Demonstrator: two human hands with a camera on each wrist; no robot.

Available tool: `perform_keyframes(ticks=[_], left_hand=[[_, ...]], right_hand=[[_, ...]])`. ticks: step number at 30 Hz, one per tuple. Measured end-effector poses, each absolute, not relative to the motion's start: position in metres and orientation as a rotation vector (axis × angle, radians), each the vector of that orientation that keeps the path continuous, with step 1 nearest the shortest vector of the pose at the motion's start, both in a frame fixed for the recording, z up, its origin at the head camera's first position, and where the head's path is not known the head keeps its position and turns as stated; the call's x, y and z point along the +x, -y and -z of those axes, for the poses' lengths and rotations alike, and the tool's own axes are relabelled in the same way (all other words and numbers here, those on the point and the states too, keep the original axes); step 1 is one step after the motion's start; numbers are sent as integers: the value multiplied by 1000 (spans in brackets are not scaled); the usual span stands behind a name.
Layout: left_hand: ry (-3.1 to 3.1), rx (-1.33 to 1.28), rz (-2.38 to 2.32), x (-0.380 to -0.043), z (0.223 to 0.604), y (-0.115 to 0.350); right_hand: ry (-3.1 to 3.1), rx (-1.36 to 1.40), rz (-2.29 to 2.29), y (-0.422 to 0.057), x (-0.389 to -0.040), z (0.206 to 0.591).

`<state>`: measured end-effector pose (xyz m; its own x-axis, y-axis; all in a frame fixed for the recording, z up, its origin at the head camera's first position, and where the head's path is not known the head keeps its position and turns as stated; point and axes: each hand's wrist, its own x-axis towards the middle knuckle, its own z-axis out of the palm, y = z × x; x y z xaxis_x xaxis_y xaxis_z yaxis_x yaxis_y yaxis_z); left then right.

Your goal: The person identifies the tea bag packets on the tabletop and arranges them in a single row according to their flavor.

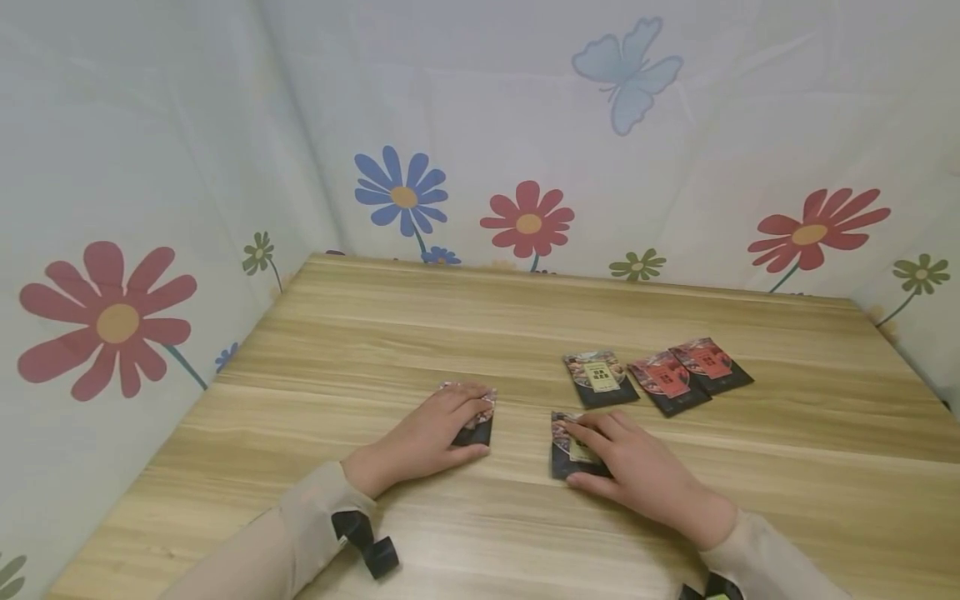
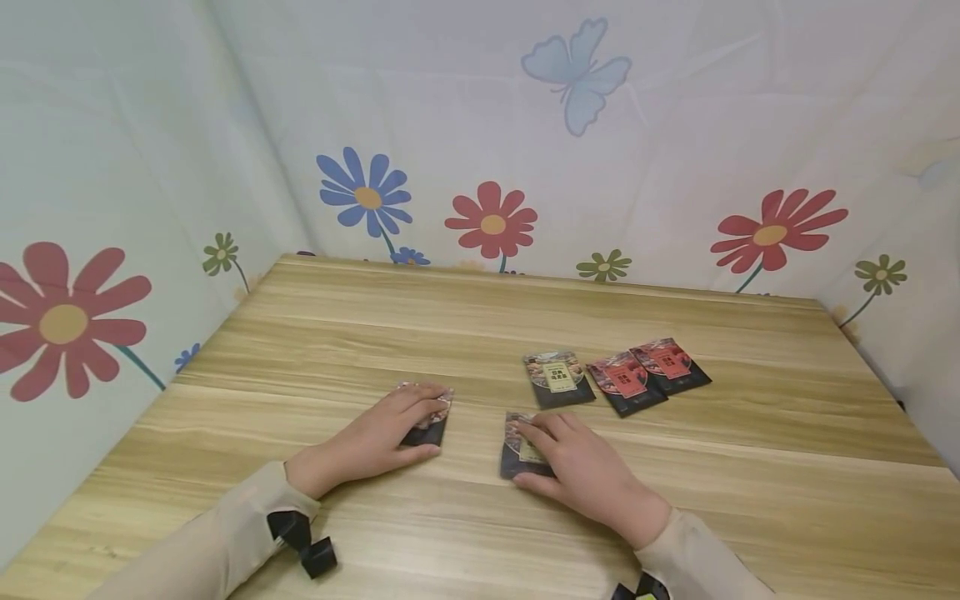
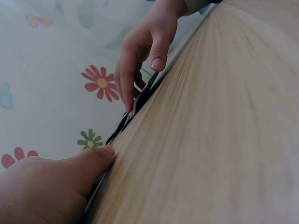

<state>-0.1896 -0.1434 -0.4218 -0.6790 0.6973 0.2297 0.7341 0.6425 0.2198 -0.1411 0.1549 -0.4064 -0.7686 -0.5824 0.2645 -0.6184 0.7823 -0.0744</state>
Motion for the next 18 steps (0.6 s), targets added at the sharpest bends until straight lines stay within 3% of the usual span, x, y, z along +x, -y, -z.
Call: perform_keyframes(ticks=[18], left_hand=[[2749,-1185,414,-190,423,143]], right_hand=[[2766,980,-209,-126,-157,404]])
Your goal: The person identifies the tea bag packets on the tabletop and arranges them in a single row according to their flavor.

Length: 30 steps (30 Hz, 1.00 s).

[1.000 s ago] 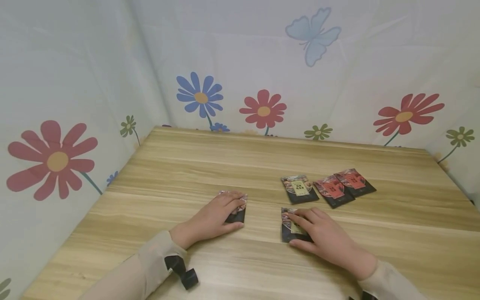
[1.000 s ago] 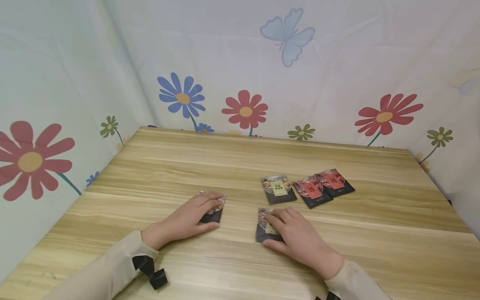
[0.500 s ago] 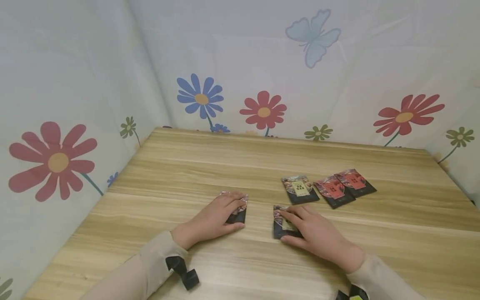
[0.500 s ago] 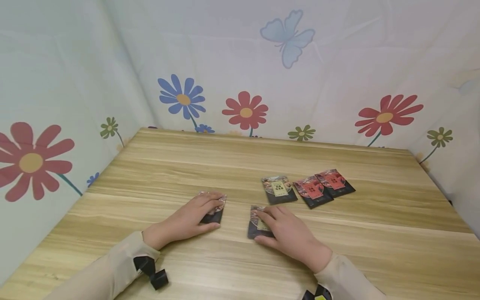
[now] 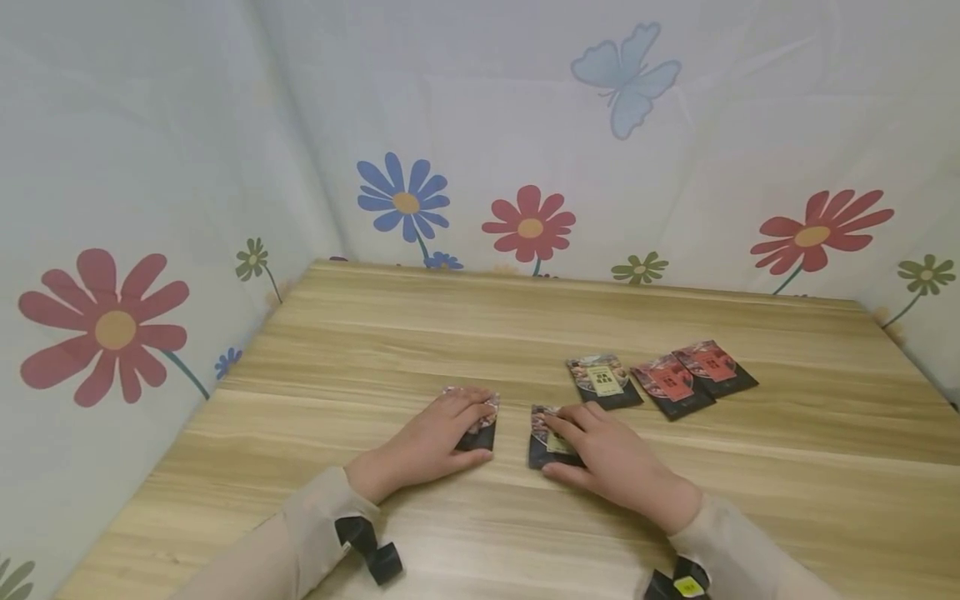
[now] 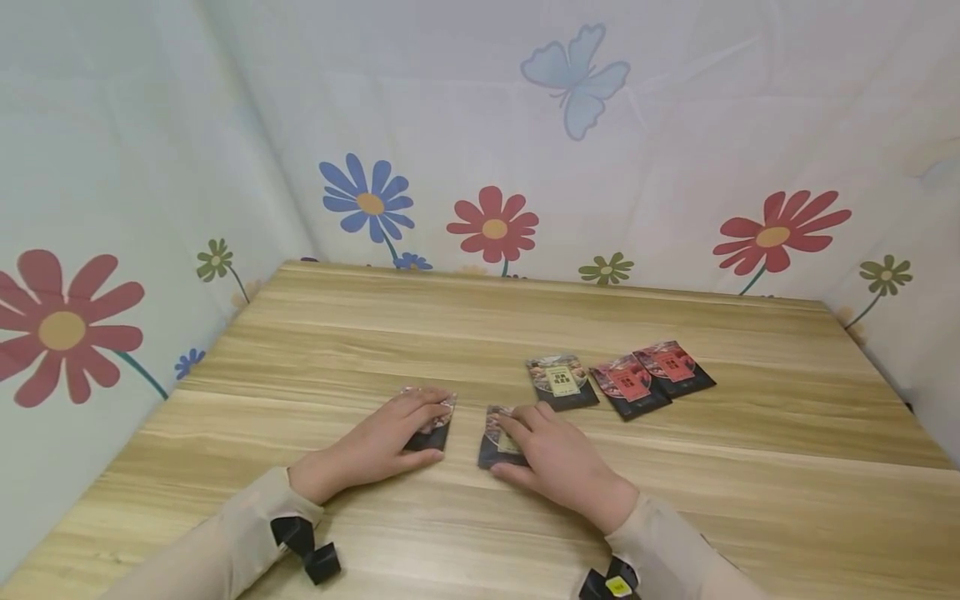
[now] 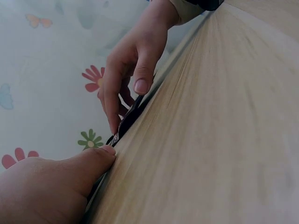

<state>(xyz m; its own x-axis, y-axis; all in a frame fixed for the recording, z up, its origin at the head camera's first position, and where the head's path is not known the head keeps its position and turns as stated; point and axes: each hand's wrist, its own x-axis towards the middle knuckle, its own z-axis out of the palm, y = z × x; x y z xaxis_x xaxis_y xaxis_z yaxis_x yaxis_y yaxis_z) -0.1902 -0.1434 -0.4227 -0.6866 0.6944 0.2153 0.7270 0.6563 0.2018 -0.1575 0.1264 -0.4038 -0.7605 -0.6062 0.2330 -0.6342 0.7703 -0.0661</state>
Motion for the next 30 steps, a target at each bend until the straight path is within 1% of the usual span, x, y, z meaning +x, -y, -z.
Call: perform_keyframes(ticks=[30], left_hand=[[2767,-1174,394,-191,424,142]], right_hand=[[2792,983,-210,-92,-174,404]])
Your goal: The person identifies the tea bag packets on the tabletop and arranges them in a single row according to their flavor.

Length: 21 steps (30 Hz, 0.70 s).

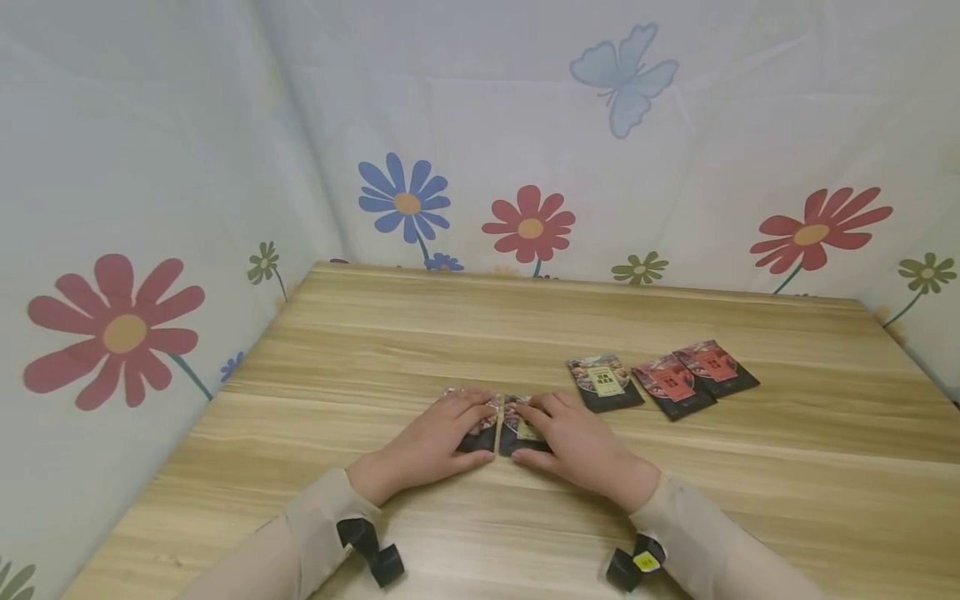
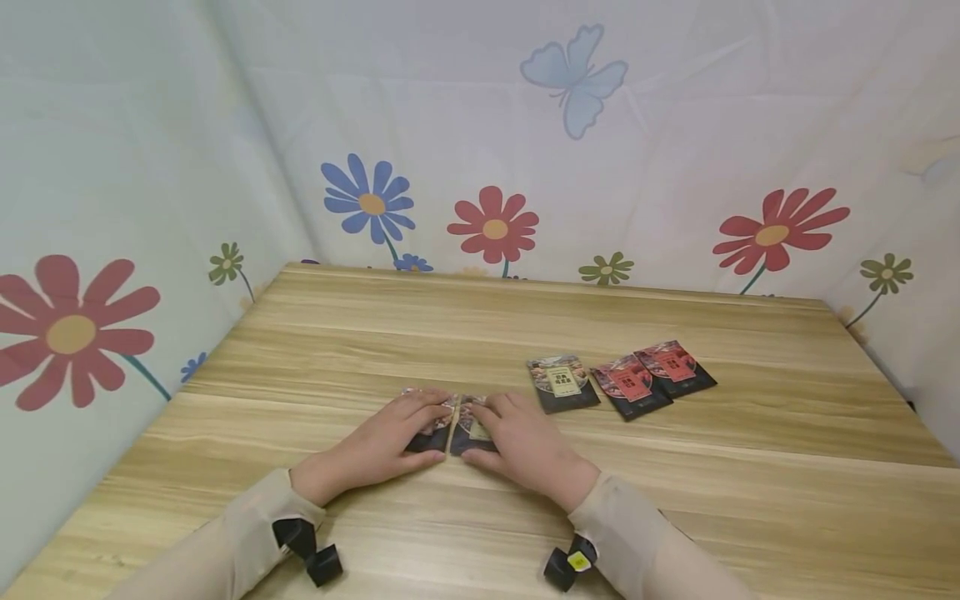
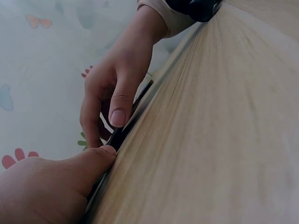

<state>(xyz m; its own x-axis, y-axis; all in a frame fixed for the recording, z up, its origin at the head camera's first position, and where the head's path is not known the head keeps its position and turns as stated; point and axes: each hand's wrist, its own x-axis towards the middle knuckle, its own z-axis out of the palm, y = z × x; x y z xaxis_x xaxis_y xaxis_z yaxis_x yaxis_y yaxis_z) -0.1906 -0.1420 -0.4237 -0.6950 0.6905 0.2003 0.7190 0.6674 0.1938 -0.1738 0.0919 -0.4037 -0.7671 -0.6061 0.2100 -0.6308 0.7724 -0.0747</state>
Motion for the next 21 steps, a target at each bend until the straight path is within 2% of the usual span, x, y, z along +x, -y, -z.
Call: perform_keyframes(ticks=[21], left_hand=[[2750,-1165,379,-191,427,142]], right_hand=[[2789,996,-224,-91,-179,398]])
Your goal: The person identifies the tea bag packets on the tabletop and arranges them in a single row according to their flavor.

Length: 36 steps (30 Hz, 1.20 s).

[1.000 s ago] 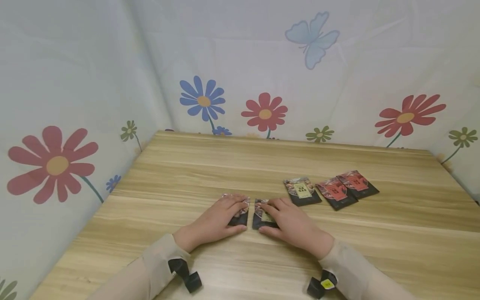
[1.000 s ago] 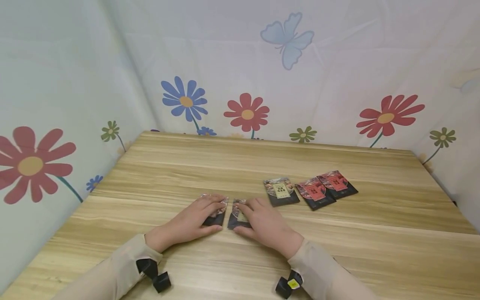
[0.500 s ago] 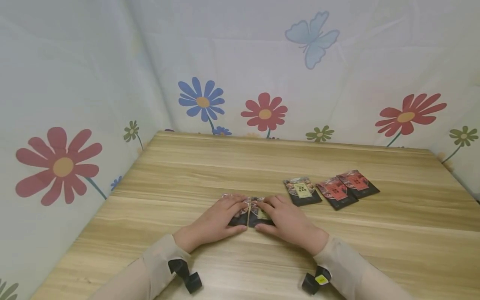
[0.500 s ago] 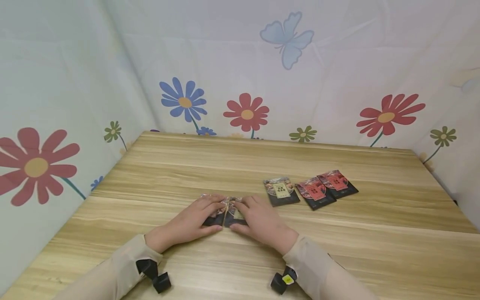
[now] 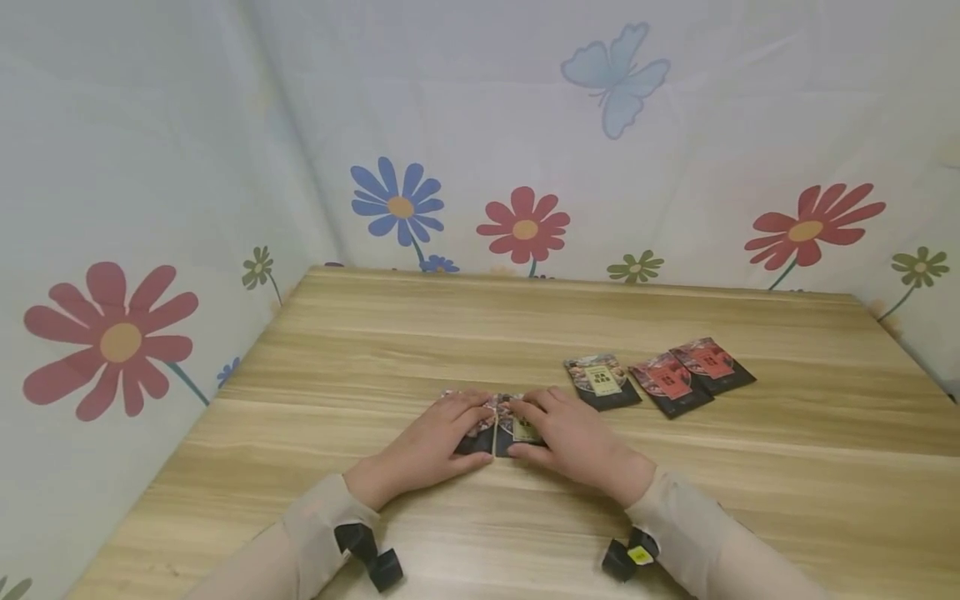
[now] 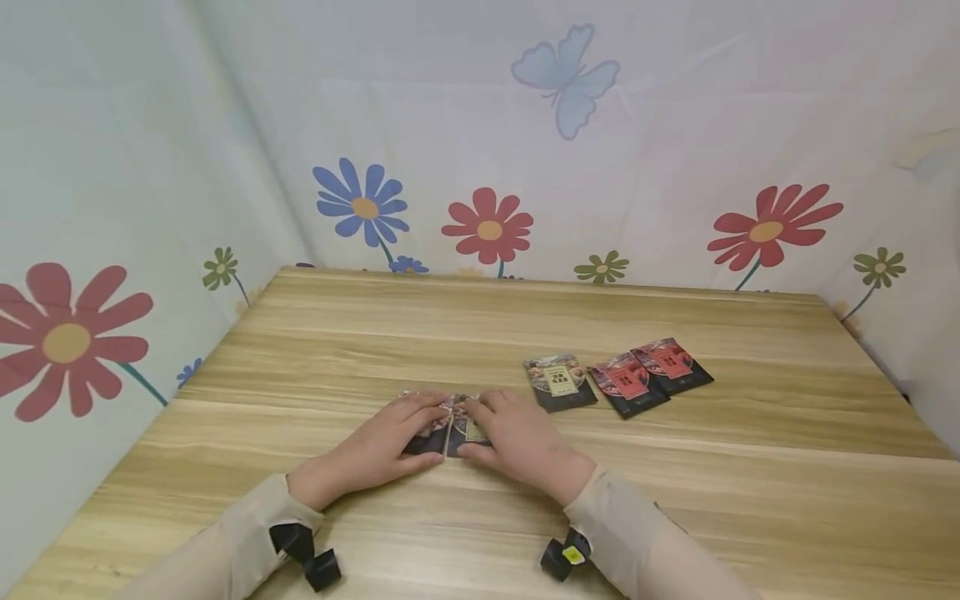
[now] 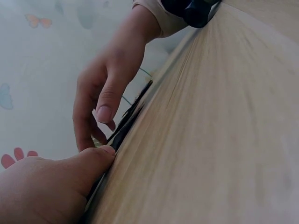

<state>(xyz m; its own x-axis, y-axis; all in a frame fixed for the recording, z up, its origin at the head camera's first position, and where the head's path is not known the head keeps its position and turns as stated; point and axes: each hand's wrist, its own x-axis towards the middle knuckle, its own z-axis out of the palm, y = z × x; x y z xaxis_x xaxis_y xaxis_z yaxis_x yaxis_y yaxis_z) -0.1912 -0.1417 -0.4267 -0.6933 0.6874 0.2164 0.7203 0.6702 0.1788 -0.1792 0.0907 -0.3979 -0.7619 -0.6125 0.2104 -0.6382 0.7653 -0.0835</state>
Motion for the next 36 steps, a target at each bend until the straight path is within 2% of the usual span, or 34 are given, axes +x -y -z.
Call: perform_keyframes(ticks=[7,16,28,36], left_hand=[[2754,-1164,373,-192,425,141],[2756,-1160,377,-193,422,141],[2771,-1160,375,-193,425,140],[2784,-1142,386,-189,422,142]], right_hand=[[2735,982,-271,-109,-187,380],[2835,827,-320,-142,-203,373],[2985,747,-420,-170,-218,383],[2984,798,-454,-176,-222,391]])
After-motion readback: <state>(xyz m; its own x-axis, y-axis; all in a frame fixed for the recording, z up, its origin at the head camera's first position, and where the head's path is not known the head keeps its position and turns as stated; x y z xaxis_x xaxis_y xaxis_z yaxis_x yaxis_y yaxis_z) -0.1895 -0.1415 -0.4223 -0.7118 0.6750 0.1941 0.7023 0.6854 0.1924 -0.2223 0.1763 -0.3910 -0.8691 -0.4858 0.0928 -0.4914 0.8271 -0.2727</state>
